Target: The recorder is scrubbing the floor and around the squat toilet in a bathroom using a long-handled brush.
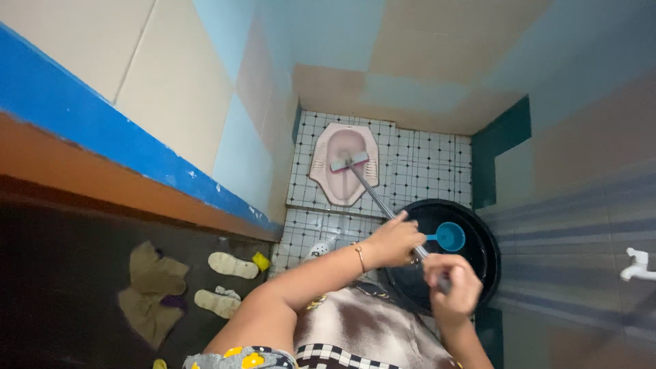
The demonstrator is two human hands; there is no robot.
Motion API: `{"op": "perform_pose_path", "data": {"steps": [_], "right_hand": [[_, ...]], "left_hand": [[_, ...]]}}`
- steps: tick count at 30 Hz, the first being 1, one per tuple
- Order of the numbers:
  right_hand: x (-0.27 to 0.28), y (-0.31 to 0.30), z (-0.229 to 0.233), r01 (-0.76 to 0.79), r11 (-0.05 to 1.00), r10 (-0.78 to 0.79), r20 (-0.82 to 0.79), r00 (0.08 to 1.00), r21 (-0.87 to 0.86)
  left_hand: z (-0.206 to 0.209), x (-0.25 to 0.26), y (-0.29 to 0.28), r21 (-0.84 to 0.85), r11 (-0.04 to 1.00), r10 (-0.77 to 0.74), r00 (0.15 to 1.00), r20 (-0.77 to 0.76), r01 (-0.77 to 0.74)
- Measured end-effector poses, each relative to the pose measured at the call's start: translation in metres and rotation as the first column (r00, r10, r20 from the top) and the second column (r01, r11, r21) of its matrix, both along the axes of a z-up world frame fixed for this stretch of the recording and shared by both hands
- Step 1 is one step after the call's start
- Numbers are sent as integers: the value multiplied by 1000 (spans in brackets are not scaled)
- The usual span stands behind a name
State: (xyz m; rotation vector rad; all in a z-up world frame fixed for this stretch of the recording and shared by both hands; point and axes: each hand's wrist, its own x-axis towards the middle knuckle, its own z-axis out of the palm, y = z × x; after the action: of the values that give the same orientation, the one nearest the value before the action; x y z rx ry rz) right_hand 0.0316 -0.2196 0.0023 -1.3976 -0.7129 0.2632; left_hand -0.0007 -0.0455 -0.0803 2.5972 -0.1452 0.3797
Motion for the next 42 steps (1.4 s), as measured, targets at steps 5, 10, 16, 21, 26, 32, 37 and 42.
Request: {"op": "perform_pose_path", "data": {"steps": [5, 10, 16, 21, 26, 32, 37, 42], "right_hand": [[-19, -45, 50, 7, 999, -11, 73, 997, 49], [-21, -83, 69, 49, 944, -20, -93, 995, 327], [4, -112, 66, -488, 820, 493, 66, 868, 299], [6, -97, 48, -318, 841, 328, 54, 943, 438], [11, -76, 40, -426, 793, 448, 57, 892, 436], [-14, -2, 50, -256, 891, 252, 62, 966, 376], [-4, 56, 56, -253, 953, 249, 44, 967, 169], [10, 114, 8, -265, 952, 240, 162, 957, 156]], "left_hand": [[33, -1, -41, -276, 952, -132, 991, 24, 134], [54, -5, -77, -315, 926, -153, 971, 186, 207], [73, -28, -84, -402, 881, -212, 968, 133, 248], [77, -42, -66, -364, 910, -173, 979, 109, 201], [75, -42, -41, -307, 940, -75, 969, 234, 147], [39, -36, 2, -266, 962, 5, 976, 219, 54], [20, -21, 49, -271, 962, 73, 990, 122, -38], [-14, -6, 99, -204, 964, 193, 976, 100, -170]]}}
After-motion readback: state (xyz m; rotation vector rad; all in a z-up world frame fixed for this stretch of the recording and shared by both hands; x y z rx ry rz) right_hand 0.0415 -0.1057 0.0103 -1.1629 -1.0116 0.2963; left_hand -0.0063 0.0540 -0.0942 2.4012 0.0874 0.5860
